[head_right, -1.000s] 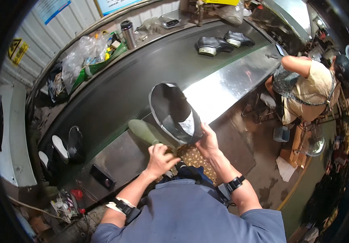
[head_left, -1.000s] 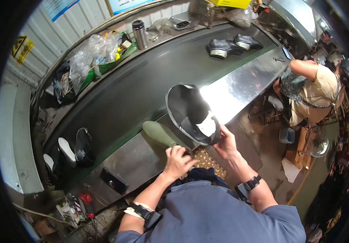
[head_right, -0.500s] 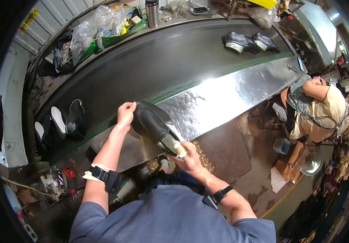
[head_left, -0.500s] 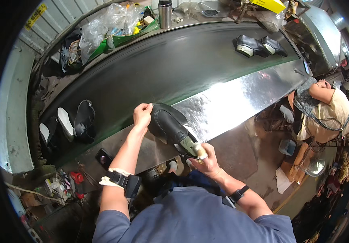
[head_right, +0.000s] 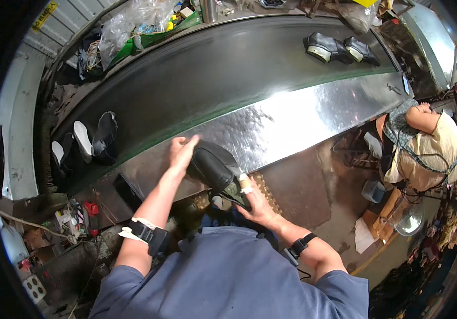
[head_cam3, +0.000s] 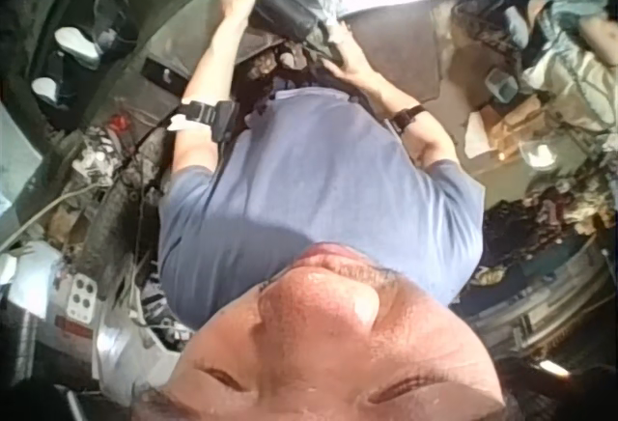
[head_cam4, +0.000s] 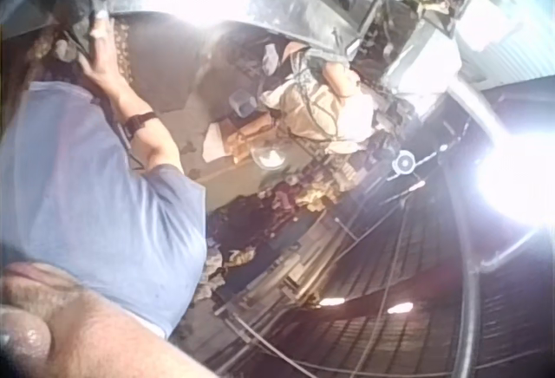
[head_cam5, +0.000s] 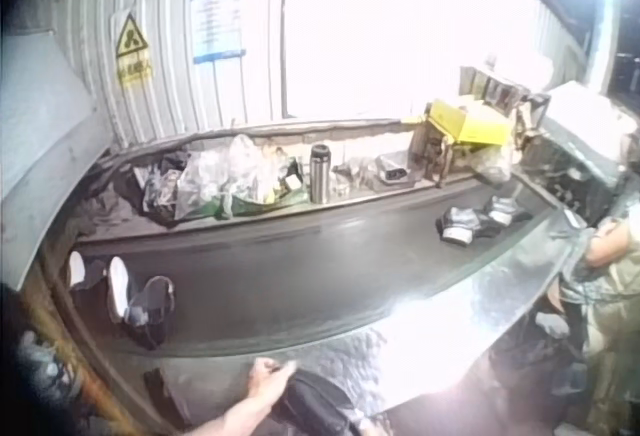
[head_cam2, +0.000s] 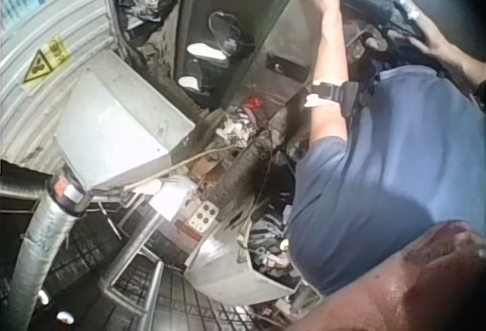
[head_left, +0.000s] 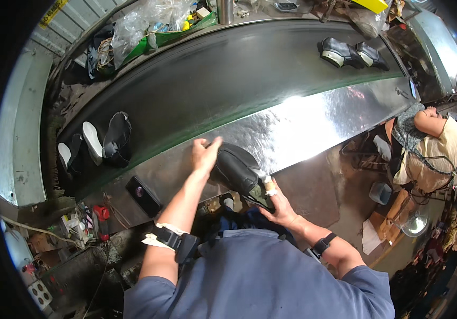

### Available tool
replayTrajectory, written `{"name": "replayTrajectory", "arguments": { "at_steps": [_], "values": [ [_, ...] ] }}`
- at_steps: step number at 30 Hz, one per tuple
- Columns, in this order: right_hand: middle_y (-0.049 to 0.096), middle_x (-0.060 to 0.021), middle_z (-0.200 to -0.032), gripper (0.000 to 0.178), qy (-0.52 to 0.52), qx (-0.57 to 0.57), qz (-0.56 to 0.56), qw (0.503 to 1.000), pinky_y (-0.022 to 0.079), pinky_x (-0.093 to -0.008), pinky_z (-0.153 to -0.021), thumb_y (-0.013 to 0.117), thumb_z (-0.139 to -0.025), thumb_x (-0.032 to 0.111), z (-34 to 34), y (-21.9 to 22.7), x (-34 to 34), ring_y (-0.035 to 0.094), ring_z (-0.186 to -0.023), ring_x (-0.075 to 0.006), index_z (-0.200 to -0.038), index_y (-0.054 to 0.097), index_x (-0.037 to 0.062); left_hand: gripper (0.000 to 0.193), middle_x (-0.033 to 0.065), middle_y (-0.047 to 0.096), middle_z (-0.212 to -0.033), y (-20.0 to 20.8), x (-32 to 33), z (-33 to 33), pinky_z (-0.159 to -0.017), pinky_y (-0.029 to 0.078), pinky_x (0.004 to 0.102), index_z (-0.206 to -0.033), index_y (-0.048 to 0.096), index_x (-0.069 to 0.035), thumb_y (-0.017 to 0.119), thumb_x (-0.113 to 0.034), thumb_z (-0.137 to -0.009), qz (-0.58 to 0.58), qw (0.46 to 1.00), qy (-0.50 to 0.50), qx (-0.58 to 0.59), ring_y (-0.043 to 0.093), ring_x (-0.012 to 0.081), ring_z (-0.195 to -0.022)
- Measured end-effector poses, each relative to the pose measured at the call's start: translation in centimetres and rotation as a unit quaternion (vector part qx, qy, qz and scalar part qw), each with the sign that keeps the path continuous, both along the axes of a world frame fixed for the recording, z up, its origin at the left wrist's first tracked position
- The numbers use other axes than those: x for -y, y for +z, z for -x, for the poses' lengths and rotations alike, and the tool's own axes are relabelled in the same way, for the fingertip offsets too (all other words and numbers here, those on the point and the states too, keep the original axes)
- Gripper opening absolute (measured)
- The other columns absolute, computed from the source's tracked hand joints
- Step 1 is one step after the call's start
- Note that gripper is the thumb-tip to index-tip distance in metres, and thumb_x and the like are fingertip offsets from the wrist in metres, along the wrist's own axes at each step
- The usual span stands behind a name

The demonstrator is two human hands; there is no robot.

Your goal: Operating a lasting machine to shape and attach shoe uppers to lasts in a manufacturing facility.

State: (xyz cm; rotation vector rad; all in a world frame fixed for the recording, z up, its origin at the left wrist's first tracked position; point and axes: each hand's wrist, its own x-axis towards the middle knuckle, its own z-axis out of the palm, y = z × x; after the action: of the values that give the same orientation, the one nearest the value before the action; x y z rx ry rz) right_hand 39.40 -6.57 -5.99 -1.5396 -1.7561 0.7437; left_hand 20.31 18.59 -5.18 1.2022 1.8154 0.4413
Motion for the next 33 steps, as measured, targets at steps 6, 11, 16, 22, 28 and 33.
{"name": "replayTrajectory", "arguments": {
  "at_steps": [6, 11, 16, 22, 28, 33],
  "values": [
    [0.034, -0.0294, -0.158, 0.097, 0.071, -0.058, 0.002, 0.996, 0.021, -0.0542, -0.125, 0.084, -0.077, 0.014, -1.6, -2.2, -1.2, 0.029, -0.151, -0.0457, -0.156, 0.03, -0.0042, 0.073, 0.0215, 0.068, -0.116, -0.1, 2.6, -3.0, -0.098, 0.05, 0.0493, -0.122, 0.061, -0.005, 0.081, -0.055, -0.073, -0.073, 0.989, -0.042, -0.121, 0.065, 0.04, -0.11],
    [0.025, -0.0307, -0.162, 0.105, 0.084, -0.094, 0.029, 0.992, 0.016, -0.0506, -0.127, 0.085, -0.075, 0.019, -2.0, -2.2, -1.5, 0.02, -0.154, -0.0462, -0.157, 0.025, -0.0056, 0.051, 0.0197, 0.074, -0.098, -1.0, 1.6, -1.8, -0.086, 0.053, 0.0469, -0.1, 0.068, -0.002, 0.081, -0.044, -0.075, -0.092, 0.992, 0.003, -0.086, 0.07, 0.0374, -0.096],
    [0.002, -0.0272, -0.17, 0.123, 0.125, -0.264, 0.153, 0.944, 0.007, -0.0448, -0.127, 0.079, -0.09, 0.031, -1.8, 2.7, -4.0, -0.001, -0.159, -0.0346, -0.16, -0.016, -0.0021, 0.043, 0.0163, 0.073, -0.084, 1.8, 2.8, 1.1, -0.078, 0.054, 0.0432, -0.088, 0.068, -0.001, 0.081, -0.039, -0.073, -0.074, 0.995, 0.067, -0.002, 0.071, 0.0306, -0.082],
    [0.039, -0.0242, -0.158, 0.092, 0.014, -0.406, 0.489, 0.772, 0.037, -0.034, -0.115, 0.068, -0.101, 0.033, 2.5, 7.9, -14.3, 0.043, -0.142, -0.0265, -0.161, 0.01, -0.0055, 0.034, 0.0053, 0.068, -0.076, 8.1, 5.6, 6.0, -0.066, 0.051, 0.0344, -0.085, 0.065, 0.0, 0.085, -0.027, -0.077, -0.153, 0.976, 0.134, 0.073, 0.061, 0.0136, -0.07],
    [0.067, -0.0118, -0.117, 0.067, 0.125, -0.348, 0.374, 0.85, 0.053, -0.0281, -0.086, 0.067, -0.102, 0.025, 11.4, 12.9, -14.1, 0.064, -0.099, -0.0148, -0.156, 0.036, -0.0017, 0.035, 0.0092, 0.07, -0.074, 13.2, 10.4, 14.7, -0.067, 0.053, 0.0351, -0.085, 0.067, 0.001, 0.085, -0.027, -0.076, -0.235, 0.925, 0.285, 0.086, 0.065, 0.016, -0.07],
    [0.072, -0.0066, -0.105, 0.055, 0.235, -0.347, 0.369, 0.83, 0.054, -0.0248, -0.076, 0.067, -0.102, 0.016, 21.7, 15.3, -10.5, 0.067, -0.088, -0.0112, -0.15, 0.046, -0.0009, 0.035, 0.006, 0.069, -0.081, 17.3, 19.8, 23.5, -0.074, 0.051, 0.0337, -0.093, 0.068, 0.001, 0.083, -0.028, -0.079, -0.259, 0.876, 0.406, -0.01, 0.063, 0.0144, -0.079]
  ]
}}
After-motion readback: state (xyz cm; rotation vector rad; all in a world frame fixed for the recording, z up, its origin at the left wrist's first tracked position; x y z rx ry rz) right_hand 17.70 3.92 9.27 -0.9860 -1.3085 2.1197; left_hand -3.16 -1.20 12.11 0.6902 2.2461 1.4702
